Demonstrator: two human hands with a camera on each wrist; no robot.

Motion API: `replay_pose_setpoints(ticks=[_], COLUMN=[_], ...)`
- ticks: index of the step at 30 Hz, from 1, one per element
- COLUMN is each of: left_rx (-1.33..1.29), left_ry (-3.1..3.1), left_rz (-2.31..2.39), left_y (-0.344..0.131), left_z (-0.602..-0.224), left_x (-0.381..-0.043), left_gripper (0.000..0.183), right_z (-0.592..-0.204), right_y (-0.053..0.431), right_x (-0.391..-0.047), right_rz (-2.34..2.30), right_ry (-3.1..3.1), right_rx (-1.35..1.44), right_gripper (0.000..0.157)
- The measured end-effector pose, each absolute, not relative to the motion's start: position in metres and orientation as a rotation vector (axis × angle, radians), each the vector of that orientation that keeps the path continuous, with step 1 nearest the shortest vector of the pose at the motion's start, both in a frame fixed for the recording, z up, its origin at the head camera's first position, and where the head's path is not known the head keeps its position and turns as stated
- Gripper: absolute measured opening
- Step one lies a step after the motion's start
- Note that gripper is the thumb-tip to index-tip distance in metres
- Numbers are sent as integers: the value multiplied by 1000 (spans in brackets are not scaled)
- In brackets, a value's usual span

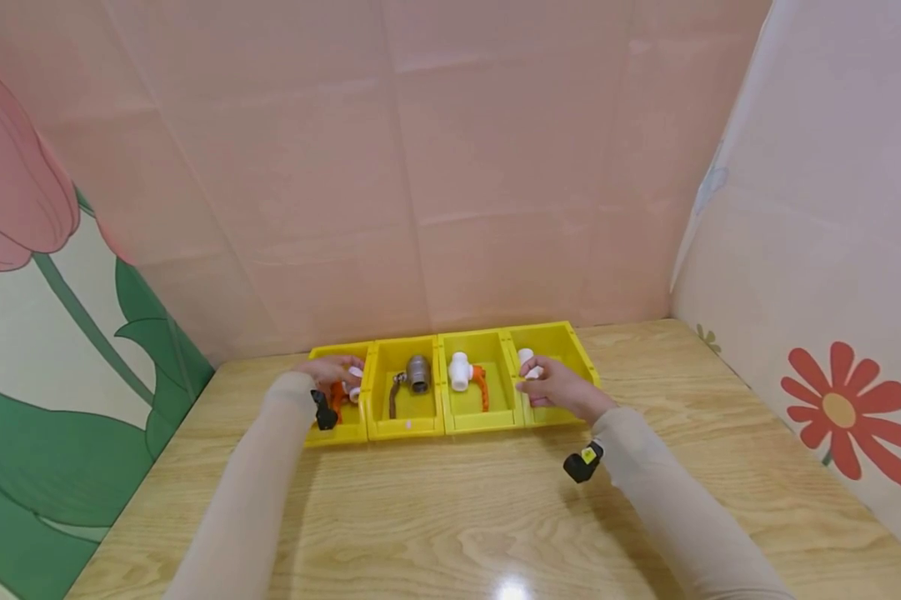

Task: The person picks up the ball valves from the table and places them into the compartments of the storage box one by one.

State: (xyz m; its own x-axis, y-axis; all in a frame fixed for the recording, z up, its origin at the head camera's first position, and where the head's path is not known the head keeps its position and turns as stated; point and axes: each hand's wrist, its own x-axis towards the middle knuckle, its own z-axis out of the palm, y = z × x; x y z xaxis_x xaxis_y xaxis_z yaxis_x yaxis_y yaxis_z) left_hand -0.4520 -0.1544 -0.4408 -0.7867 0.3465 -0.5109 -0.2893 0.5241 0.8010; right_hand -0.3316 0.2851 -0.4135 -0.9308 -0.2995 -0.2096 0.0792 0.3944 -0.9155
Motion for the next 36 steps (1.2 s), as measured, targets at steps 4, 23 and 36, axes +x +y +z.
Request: replay_pose_setpoints(ticks=[4,23,36], left_rx=[53,43,-17], left_ry=[2100,2105,2256], left_rz=[1275,1325,1247], left_y=[-154,-157,-140], left_z=[-437,-459,-407], left_x=[-448,-465,-411], left_gripper=[42,38,39], right_z=[-412,-410,-410], right_y=[284,284,283], right_x=[-331,-328,-328], right_rz=[-1547,-1541,-1536], right_ry=[2311,2305,2312], right_rx=[-194,-215,-209], right_gripper=[36,37,37])
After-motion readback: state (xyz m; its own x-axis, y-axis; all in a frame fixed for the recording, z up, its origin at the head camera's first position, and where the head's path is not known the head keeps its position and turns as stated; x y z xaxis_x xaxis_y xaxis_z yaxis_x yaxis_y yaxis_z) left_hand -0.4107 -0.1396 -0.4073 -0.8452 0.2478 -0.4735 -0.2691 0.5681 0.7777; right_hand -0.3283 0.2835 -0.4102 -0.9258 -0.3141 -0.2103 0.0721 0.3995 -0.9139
